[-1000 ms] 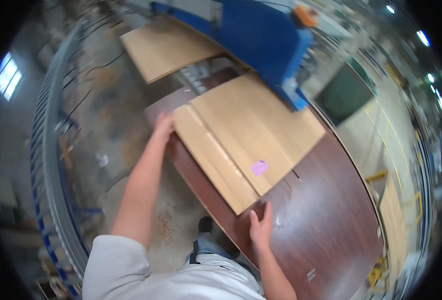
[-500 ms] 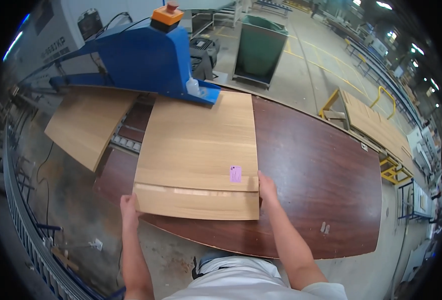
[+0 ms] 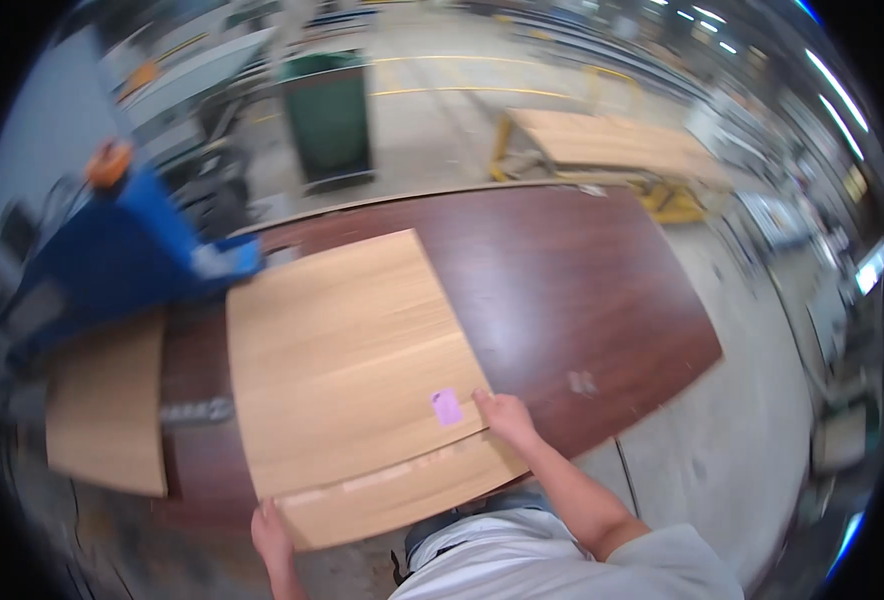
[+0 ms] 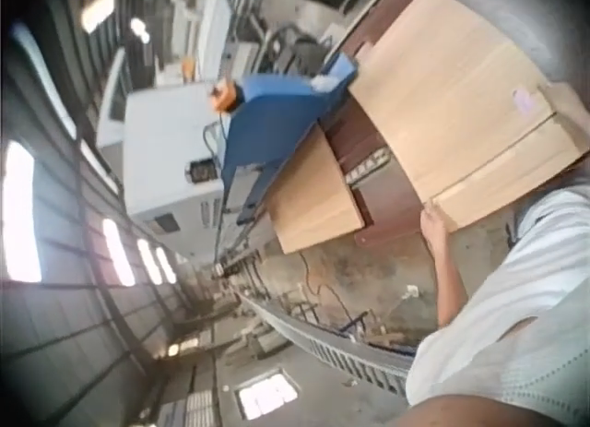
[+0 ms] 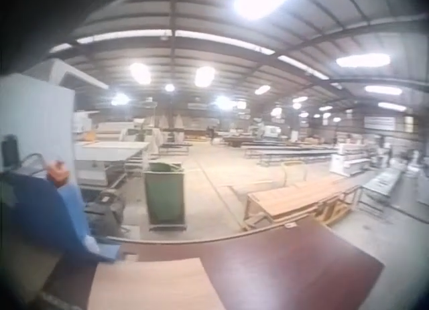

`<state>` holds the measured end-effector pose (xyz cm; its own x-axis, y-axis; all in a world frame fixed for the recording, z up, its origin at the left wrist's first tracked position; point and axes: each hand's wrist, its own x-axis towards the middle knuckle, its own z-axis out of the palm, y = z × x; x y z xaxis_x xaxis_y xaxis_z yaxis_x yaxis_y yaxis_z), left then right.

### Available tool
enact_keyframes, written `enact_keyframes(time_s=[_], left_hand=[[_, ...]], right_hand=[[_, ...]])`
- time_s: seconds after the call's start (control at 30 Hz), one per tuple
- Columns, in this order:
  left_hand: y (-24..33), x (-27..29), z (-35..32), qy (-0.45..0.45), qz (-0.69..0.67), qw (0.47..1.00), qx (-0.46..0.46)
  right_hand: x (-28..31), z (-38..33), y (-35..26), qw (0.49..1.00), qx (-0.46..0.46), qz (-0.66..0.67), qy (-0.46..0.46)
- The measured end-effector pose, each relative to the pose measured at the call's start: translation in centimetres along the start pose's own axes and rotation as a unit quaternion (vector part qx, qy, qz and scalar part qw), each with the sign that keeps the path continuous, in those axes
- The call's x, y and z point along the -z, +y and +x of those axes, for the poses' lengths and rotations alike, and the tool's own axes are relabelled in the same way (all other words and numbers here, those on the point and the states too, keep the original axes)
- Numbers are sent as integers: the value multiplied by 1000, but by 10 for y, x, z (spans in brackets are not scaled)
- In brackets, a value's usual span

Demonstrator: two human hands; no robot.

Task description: Moving wooden panels from a processing machine and stacking them onto a larger assembly.

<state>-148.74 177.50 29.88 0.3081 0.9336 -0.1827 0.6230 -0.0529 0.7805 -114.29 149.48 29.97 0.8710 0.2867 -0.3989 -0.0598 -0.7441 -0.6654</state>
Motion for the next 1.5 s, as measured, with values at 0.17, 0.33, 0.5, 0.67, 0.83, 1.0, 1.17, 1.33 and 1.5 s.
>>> enact_keyframes(time_s=[0.17, 0.33, 0.5, 0.67, 0.83, 1.0, 1.17, 1.33, 1.5], left_hand=[[57, -46, -90, -47, 199, 978, -39], [136, -125, -156, -99, 217, 960, -149], [231, -251, -247, -158, 162, 954, -196], [315, -395, -335, -189, 48, 904, -381], [428, -507, -447, -279, -36, 837, -469], [489, -655, -534, -369, -53, 752, -544], [572, -816, -657, -453, -67, 666, -588], [716, -914, -790, -446, -101, 597, -659], [859, -997, -911, -445, -180, 520, -706]], right_hand=[[73, -54, 101, 996, -44, 17, 77], [156, -116, 212, 971, -115, 126, 165], [258, -135, 336, 914, -140, 234, 301], [368, -166, 455, 842, -174, 304, 410], [442, -193, 573, 661, -61, 499, 557], [577, -224, 640, 532, 68, 574, 619], [678, -218, 707, 425, 112, 594, 674], [818, -193, 741, 358, 107, 576, 727], [939, -167, 810, 287, 174, 553, 763]])
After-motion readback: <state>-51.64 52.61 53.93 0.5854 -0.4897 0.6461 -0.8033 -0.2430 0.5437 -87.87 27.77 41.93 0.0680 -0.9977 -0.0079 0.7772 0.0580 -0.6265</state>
